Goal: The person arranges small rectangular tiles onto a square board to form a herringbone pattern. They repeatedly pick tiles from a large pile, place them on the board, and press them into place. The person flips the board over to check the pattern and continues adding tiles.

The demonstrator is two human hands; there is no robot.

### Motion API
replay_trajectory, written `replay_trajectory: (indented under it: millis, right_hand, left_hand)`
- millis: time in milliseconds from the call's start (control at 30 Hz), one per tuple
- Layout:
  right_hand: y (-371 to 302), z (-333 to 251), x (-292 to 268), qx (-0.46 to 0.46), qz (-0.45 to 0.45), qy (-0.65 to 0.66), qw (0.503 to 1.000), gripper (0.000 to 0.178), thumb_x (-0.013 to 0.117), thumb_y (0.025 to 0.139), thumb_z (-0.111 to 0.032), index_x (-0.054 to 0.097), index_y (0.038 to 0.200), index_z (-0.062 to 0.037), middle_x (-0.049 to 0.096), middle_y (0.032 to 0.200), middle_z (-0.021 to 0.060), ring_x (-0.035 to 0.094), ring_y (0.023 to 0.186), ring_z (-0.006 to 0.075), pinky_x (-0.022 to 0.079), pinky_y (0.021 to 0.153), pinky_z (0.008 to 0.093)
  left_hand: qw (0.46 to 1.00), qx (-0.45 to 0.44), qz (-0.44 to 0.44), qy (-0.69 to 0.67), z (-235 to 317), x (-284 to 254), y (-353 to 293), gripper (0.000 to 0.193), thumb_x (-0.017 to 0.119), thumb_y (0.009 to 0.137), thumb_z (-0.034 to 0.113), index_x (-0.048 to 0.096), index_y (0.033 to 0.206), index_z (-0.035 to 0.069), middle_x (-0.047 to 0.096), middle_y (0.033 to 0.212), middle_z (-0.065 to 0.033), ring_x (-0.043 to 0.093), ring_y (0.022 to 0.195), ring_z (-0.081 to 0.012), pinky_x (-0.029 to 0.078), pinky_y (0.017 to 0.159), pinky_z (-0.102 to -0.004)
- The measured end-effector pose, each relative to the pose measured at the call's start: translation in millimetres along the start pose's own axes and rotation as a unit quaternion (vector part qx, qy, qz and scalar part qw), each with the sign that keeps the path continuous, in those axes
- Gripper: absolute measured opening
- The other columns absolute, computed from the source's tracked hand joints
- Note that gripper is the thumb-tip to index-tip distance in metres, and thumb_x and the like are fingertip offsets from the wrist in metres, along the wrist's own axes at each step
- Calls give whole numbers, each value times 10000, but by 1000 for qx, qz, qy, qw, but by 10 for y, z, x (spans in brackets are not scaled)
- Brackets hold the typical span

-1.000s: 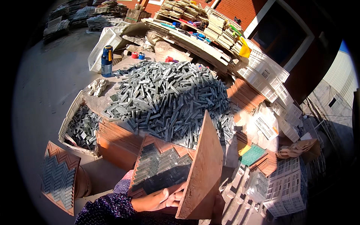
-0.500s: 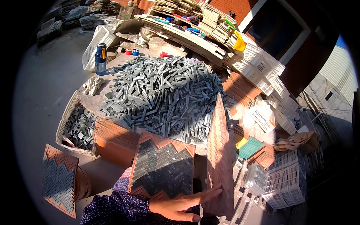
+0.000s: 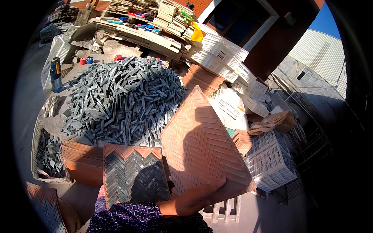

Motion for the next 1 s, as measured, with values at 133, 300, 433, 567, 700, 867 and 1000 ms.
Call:
replay_trajectory:
  millis: [133, 300, 433, 567, 700, 867, 1000]
  right_hand:
    - [-95, -37, -29, -1, 12, -19, 1000, 440, 443, 914, -146, 462, 1304, 55, 592, 1170, 108, 555, 1047, 157, 446, 873, 260]
    - [-112, -89, -53, 5, 17, -35, 999, 444, 445, 917, -153, 456, 1309, 56, 591, 1173, 109, 555, 1048, 157, 447, 873, 261]
    - [-118, -119, -47, 7, 17, -45, 999, 448, 446, 920, -159, 451, 1313, 56, 590, 1175, 109, 555, 1049, 157, 447, 873, 262]
    - [-111, -115, -45, 8, 14, -52, 998, 452, 448, 923, -165, 446, 1317, 56, 589, 1177, 110, 555, 1050, 157, 448, 874, 263]
    - [-118, -151, -66, 4, 15, -63, 998, 456, 450, 925, -171, 441, 1321, 56, 588, 1180, 111, 555, 1051, 157, 448, 874, 265]
    - [-212, -272, -317, -58, 25, -184, 981, 462, 452, 928, -178, 435, 1326, 56, 587, 1183, 112, 555, 1052, 157, 449, 874, 266]
    - [-383, -322, -204, -59, 24, -244, 968, 482, 495, 918, -150, 408, 1347, 51, 584, 1191, 120, 554, 1064, 166, 446, 883, 271]
  left_hand:
    - [999, -4, -26, 25, -92, 97, 24, 669, 464, 905, 61, 115, 1475, 26, 158, 1528, -170, 185, 1407, -309, 185, 1127, -395]
    - [998, -2, -60, -6, -159, 202, 33, 679, 472, 921, 95, 89, 1477, 28, 158, 1521, -192, 226, 1384, -329, 197, 1120, -414]
    - [997, 4, -75, -32, -148, 260, 23, 675, 464, 939, 154, 76, 1476, 20, 168, 1516, -205, 229, 1382, -327, 201, 1116, -406]
    - [998, 15, -50, 41, -116, 349, 101, 850, 646, 845, 289, 118, 1492, 130, 155, 1533, -168, 137, 1407, -388, 257, 1076, -507]
    - [987, -74, -4, -140, 216, 38, -311, 754, 440, 956, 320, -23, 1475, 30, 123, 1532, -187, 230, 1386, -299, 214, 1114, -442]
    - [943, -230, 240, 19, 661, -326, -1234, 782, 355, 967, 510, 75, 1456, -32, 209, 1482, -217, 249, 1365, -318, 234, 1101, -375]
    - [856, -368, 355, -75, 710, -355, -1797, 579, 473, 979, 278, 271, 1390, -76, 403, 1389, -157, 380, 1278, -202, 304, 1058, -323]
Point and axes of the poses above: each hand's wrist, its own y-axis towards the middle knuckle, its own x-axis out of the palm, z = x × y, the point moved 1 cm from there along y, towards the middle knuckle
